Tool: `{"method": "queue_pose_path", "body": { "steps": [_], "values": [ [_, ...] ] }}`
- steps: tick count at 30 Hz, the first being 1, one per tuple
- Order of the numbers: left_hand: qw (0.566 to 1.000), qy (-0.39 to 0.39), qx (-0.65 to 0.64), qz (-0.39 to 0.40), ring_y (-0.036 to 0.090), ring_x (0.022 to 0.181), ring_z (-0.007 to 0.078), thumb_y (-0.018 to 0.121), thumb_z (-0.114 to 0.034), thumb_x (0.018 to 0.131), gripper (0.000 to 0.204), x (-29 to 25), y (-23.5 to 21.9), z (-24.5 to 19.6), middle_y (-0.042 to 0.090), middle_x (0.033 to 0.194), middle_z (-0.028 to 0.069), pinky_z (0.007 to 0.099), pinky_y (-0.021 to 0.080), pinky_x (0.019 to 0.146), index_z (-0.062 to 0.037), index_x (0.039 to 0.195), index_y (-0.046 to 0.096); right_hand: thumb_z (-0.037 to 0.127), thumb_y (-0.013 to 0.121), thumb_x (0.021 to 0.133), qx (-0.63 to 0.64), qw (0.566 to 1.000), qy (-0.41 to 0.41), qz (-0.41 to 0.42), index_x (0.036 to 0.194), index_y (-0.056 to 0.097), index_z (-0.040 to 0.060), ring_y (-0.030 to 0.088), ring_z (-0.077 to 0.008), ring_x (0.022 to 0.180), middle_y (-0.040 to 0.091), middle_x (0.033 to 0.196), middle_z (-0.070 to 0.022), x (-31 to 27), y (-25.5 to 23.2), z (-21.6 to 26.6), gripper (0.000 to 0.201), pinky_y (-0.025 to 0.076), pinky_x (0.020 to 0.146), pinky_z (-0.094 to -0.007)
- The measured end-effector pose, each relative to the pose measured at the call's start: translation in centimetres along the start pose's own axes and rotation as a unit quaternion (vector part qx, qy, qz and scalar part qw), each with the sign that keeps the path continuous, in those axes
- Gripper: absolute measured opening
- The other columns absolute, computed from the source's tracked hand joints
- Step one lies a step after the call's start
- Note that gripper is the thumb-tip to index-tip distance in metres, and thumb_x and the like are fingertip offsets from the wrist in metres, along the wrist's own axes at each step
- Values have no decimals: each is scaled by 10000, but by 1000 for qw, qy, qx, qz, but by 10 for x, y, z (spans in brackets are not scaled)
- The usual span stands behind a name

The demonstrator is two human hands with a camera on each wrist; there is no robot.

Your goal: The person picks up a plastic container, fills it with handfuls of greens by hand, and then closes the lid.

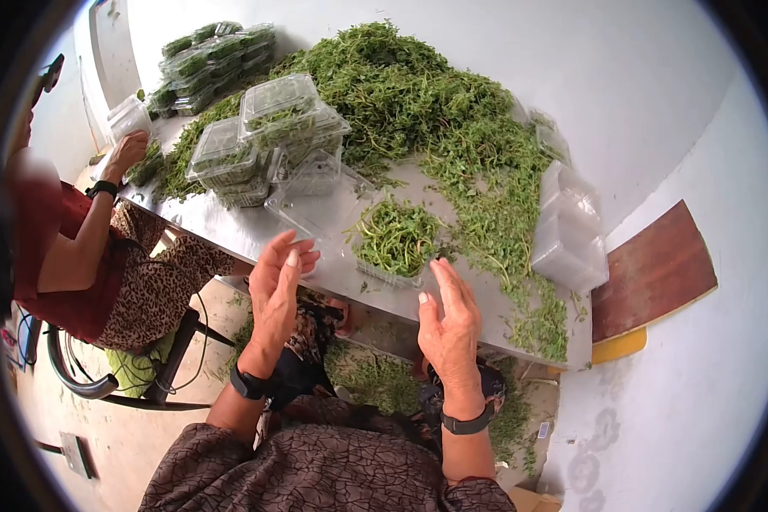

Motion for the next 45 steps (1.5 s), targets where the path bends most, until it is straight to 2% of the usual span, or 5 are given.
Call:
{"method": "queue_pose_path", "body": {
  "steps": [11,19,29,37,45],
  "values": [
    [994,-21,-98,-46,578,1020,131,561,-233,983,410,25,10,-7,618,1104,69,288,451,877,-24,1327,488,10,592,861,23,1000,-8,3,1246,561,-15,571,-367,1149,596,1231,-221,-4,2,-4,386,481,958,-424],
    [954,155,201,161,541,1091,217,587,-117,911,204,14,46,-20,573,1217,117,348,441,914,-47,1086,666,191,598,941,89,995,49,5,1290,519,-38,602,-318,1114,602,1205,-225,-6,3,-4,425,483,922,-377],
    [930,205,262,154,582,971,228,619,-103,898,141,-6,47,-25,596,1161,129,350,473,838,-45,1010,681,192,635,935,220,962,158,-43,1311,485,-73,610,-143,917,630,1148,-163,-1,11,-3,484,503,795,-293],
    [963,177,200,34,596,940,240,622,-159,907,314,27,34,-8,601,1069,157,329,506,803,-15,1184,587,57,661,880,305,937,165,-45,1256,551,-80,614,-134,965,646,1154,-127,4,6,-8,415,489,847,-278],
    [988,26,117,97,602,999,198,608,-214,928,403,54,35,1,623,1063,119,337,500,850,22,1252,560,-4,601,868,336,924,180,-30,1224,589,-72,626,-209,1084,648,1192,-179,10,-2,-10,363,493,853,-293]
  ]
}}
Point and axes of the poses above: each hand's wrist, its own x-axis towards the middle knuckle, its own y-axis out of the palm, z = x × y, the point moved 1 cm from there along x, towards the middle knuckle
